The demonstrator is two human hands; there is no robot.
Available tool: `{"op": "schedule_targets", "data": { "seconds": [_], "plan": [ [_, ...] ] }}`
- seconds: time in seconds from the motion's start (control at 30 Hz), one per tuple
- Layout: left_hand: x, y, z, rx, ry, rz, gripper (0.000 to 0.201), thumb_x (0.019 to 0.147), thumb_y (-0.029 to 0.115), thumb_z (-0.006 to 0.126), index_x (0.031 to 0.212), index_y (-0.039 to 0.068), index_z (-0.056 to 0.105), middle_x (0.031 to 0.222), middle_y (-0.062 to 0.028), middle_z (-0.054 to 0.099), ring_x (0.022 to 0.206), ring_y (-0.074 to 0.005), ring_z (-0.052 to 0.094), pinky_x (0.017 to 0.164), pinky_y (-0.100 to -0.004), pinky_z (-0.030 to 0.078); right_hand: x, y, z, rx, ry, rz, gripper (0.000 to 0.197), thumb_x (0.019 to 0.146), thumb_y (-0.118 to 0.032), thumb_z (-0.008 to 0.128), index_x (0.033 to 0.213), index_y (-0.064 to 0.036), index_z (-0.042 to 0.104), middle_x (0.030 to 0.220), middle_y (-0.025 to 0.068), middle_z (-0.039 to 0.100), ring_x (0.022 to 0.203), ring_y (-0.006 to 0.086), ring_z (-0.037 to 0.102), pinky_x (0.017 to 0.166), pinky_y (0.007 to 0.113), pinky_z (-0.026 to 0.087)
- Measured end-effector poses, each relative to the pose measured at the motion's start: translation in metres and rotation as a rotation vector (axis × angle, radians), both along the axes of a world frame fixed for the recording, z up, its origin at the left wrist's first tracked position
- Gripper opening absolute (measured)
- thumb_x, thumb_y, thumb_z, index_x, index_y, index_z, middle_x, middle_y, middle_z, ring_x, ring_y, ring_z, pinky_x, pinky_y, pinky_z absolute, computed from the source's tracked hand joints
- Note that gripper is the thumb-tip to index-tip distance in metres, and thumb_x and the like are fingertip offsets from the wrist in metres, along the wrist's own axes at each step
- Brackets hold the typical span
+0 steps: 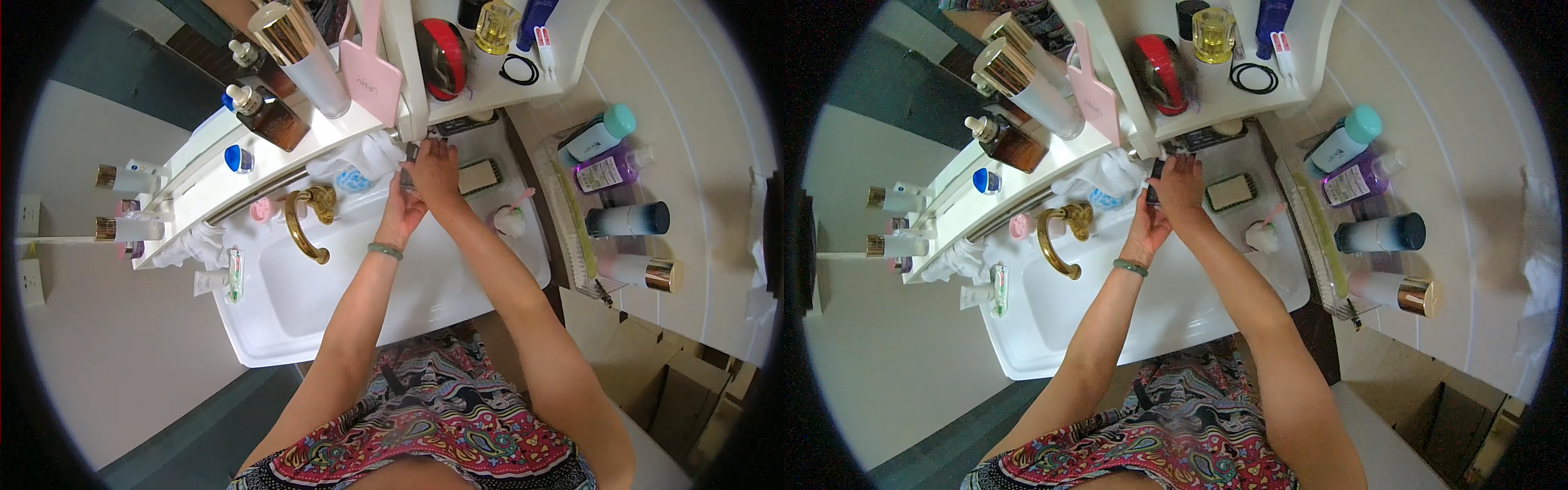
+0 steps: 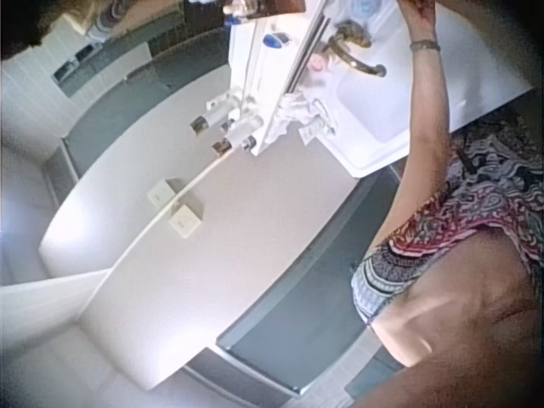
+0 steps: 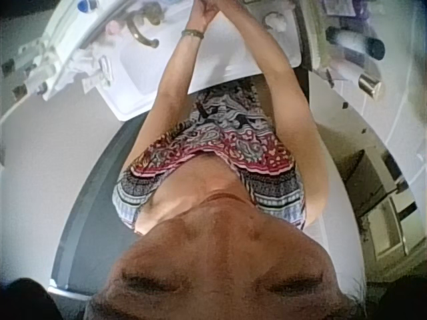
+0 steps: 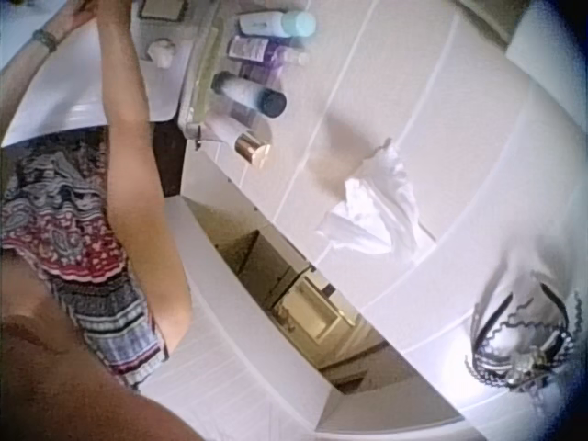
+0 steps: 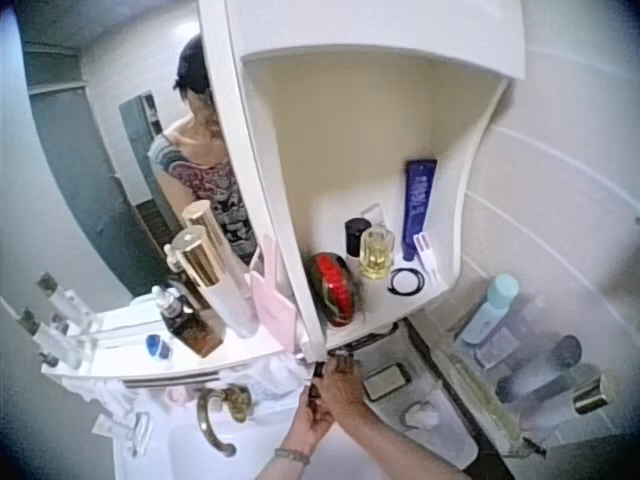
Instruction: The person cleans a small plastic object by hand using a white cloth over a bathroom sink.
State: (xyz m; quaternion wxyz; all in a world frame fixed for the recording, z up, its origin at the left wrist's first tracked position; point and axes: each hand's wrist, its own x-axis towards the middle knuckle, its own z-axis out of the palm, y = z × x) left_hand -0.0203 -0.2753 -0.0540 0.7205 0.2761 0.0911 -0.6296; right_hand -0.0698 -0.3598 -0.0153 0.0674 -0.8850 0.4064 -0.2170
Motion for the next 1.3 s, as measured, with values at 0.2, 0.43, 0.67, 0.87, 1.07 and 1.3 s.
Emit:
{"op": "schedule_targets", "data": {
  "seconds": [0.2,0.43,0.67,0.87,1.07,1.3],
  "plan": [
    [-0.004,-0.006,0.003,-0.036,0.032,-0.085,0.050,0.090,0.047,0.043,0.123,0.010,0.045,0.121,-0.0067,0.052,0.112,-0.0225,0.049,0.096,-0.0372,0.039,0.009,-0.002,-0.010,-0.022,-0.023,0.062,0.054,0.071,-0.032,0.069,0.105,0.0028,0.048,0.104,0.0195,0.053,0.098,0.0336,0.049,0.091,0.043,0.034],
    [0.003,0.002,-0.004,0.028,-0.016,-0.009,0.049,0.091,0.048,0.038,0.122,0.010,0.045,0.121,-0.0074,0.052,0.110,-0.0224,0.049,0.096,-0.0376,0.038,0.004,0.000,-0.005,-0.039,-0.100,0.079,0.034,0.071,-0.015,0.063,0.098,0.0019,0.050,0.097,0.0221,0.053,0.093,0.0379,0.051,0.087,0.043,0.038],
    [0.001,-0.009,0.002,0.034,0.002,-0.069,0.048,0.093,0.047,0.033,0.120,0.010,0.046,0.119,-0.0081,0.054,0.108,-0.0227,0.051,0.094,-0.0384,0.040,0.011,-0.004,-0.021,-0.259,0.168,-0.101,0.015,0.074,-0.011,0.059,0.083,-0.0002,0.055,0.070,0.0140,0.058,0.067,0.0321,0.058,0.067,0.038,0.047],
    [0.023,0.005,-0.011,0.052,-0.169,-0.060,0.047,0.094,0.046,0.035,0.116,0.006,0.047,0.109,-0.0069,0.058,0.095,-0.0224,0.057,0.088,-0.0372,0.046,-0.037,0.049,0.000,0.357,-0.416,-0.113,0.015,0.083,-0.010,0.051,0.094,0.0005,0.053,0.079,0.0163,0.062,0.074,0.0311,0.062,0.065,0.041,0.048],
    [0.000,-0.021,-0.015,0.214,-0.614,0.034,0.028,0.095,0.036,0.043,0.098,0.009,0.051,0.095,-0.0019,0.059,0.086,-0.0119,0.056,0.071,-0.0311,0.048,-0.072,-0.026,-0.115,1.397,-1.550,-0.312,0.030,0.091,-0.027,0.046,0.110,-0.0037,0.051,0.106,0.0121,0.057,0.093,0.0254,0.057,0.074,0.037,0.047],
    [0.003,-0.019,-0.040,0.288,-1.006,0.088,0.047,0.096,0.035,0.038,0.127,0.000,0.042,0.116,-0.0054,0.053,0.103,-0.0133,0.049,0.087,-0.0251,0.041,-0.033,-0.039,-0.079,1.951,-1.857,0.038,0.065,0.091,-0.057,0.025,0.125,-0.0046,0.044,0.125,0.0073,0.051,0.111,0.0254,0.050,0.097,0.038,0.037]
  ]
}}
